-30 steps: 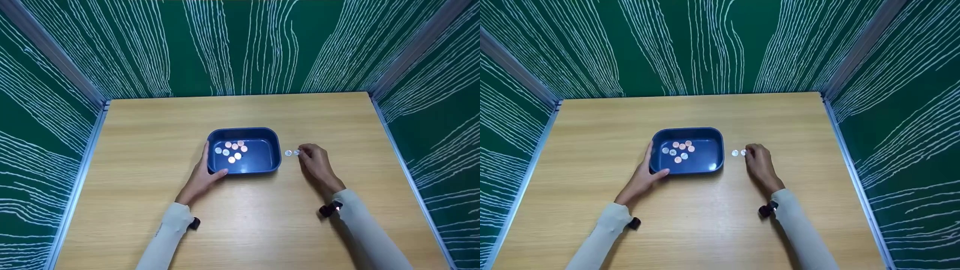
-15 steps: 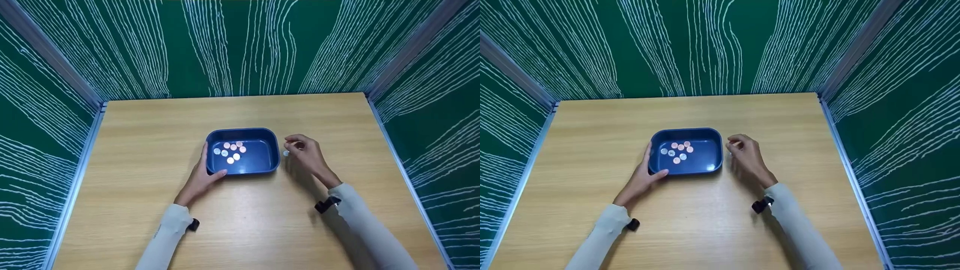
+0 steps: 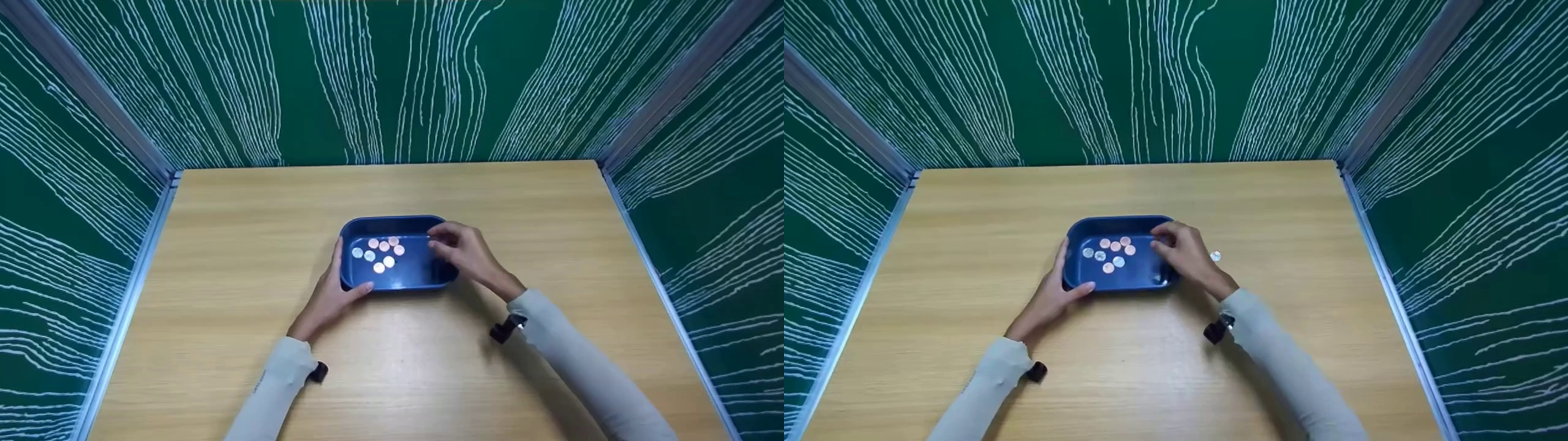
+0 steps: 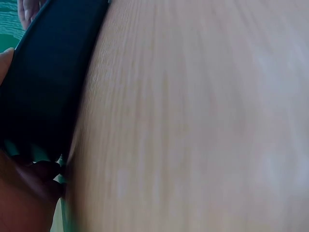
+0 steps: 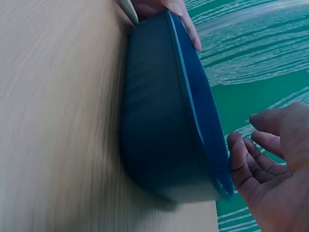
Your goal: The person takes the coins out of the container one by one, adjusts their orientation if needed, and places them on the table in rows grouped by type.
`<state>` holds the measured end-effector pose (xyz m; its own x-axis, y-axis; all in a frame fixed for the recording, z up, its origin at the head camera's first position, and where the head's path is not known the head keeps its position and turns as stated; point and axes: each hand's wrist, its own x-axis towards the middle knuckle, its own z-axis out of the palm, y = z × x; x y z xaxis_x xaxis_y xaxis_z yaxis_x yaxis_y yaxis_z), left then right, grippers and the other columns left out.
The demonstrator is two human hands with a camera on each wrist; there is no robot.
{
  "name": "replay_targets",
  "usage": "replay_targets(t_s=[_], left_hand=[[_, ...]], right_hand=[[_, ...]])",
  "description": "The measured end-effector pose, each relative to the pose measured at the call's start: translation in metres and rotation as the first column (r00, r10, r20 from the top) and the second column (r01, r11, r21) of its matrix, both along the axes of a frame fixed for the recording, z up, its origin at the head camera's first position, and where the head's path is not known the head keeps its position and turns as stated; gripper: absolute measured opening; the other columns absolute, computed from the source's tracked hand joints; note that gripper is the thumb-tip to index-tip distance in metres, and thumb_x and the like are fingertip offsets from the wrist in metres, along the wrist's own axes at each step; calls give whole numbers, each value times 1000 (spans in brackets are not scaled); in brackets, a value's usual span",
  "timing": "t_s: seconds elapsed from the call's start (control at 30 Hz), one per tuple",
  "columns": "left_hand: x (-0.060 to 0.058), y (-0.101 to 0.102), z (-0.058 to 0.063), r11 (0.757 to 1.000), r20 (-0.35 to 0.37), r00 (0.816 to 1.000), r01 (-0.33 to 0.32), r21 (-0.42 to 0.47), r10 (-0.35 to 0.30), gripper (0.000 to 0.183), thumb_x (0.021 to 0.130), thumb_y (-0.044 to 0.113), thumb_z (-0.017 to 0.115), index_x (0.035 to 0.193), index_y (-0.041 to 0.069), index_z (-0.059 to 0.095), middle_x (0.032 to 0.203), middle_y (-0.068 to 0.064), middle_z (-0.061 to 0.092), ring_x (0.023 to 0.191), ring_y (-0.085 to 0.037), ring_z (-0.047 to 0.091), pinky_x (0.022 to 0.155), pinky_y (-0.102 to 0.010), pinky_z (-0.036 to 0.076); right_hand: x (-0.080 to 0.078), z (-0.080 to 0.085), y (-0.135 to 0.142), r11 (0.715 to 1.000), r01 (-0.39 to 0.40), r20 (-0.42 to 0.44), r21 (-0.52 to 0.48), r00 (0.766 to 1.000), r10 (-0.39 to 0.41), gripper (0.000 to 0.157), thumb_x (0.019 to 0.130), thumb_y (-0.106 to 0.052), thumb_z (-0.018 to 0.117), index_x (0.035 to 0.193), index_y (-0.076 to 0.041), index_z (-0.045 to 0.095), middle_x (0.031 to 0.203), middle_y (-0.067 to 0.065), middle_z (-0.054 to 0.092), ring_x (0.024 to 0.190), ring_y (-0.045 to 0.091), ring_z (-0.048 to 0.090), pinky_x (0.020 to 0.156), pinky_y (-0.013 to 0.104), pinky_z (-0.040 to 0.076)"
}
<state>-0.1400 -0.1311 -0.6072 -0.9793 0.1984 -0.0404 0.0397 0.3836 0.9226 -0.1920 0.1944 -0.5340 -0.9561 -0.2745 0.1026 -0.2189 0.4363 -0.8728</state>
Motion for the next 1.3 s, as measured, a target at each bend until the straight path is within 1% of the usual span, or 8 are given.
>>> replay_targets(t_s=[0.1, 0.23, 0.4, 0.53, 0.67, 0.87, 1.1, 1.3], left_hand=[[0, 1, -1, 1000, -2, 1000, 12, 11, -12, 121, 98, 36, 85, 179, 28, -4, 184, -15, 14, 164, -42, 29, 130, -60, 28], [0, 1, -1, 1000, 25, 1000, 10, 16, -11, 121, 98, 39, 85, 179, 30, -4, 185, -13, 12, 164, -42, 28, 129, -61, 30], [0, -1, 1, 1000, 39, 999, -15, 9, 14, 122, 96, 41, 86, 179, 32, -3, 184, -14, 16, 160, -43, 34, 128, -60, 33], [1, -2, 1, 1000, 49, 998, -27, 0, 27, 122, 96, 41, 86, 179, 31, -3, 183, -14, 17, 160, -43, 34, 128, -60, 34], [1, -1, 1, 1000, 62, 998, -27, -11, 27, 121, 97, 42, 86, 179, 31, -3, 184, -14, 15, 162, -42, 31, 129, -60, 31], [3, 0, 2, 1000, 70, 997, -13, -13, 14, 122, 97, 41, 86, 179, 33, -4, 183, -15, 16, 162, -41, 32, 129, -59, 31], [2, -2, 0, 1000, 29, 1000, 6, -8, -5, 121, 97, 38, 86, 179, 26, -3, 184, -15, 13, 164, -40, 27, 131, -59, 26], [1, -1, 1, 1000, 39, 999, 4, -2, -4, 122, 97, 38, 86, 179, 27, -3, 183, -17, 15, 162, -41, 31, 129, -60, 29]], right_hand=[[-4, -4, -7, 999, -30, -8, 35, 1000, 30, 24, 103, -7, 77, 125, 3, 77, 112, 13, 77, 95, 24, 70, 81, 29, 59], [-9, -9, -16, 994, -51, 6, 92, 999, 50, 27, 102, -7, 77, 127, 5, 76, 119, 15, 77, 103, 25, 72, 92, 38, 61], [-14, -13, -28, 990, -73, 6, 121, 997, 73, 27, 101, -3, 78, 125, 9, 75, 119, 18, 77, 106, 30, 74, 96, 47, 62], [-17, -15, -38, 984, -79, -36, 159, 996, 86, 25, 97, 1, 79, 120, 12, 76, 115, 22, 77, 104, 34, 74, 96, 50, 61], [-20, -19, -46, 974, -82, -36, 210, 995, 91, 24, 96, 1, 80, 117, 11, 77, 113, 23, 78, 103, 35, 74, 94, 49, 61], [-23, -29, -55, 960, -112, 39, 258, 994, 105, 23, 99, -1, 78, 121, 7, 79, 113, 19, 79, 99, 27, 73, 89, 42, 62], [-32, -38, -59, 958, -136, 9, 251, 990, 138, 15, 95, 2, 80, 109, 7, 80, 104, 19, 81, 94, 29, 77, 85, 44, 63], [-39, -41, -60, 951, -116, -10, 288, 992, 124, 14, 94, 4, 79, 108, 6, 81, 99, 18, 80, 92, 29, 75, 83, 42, 61]])
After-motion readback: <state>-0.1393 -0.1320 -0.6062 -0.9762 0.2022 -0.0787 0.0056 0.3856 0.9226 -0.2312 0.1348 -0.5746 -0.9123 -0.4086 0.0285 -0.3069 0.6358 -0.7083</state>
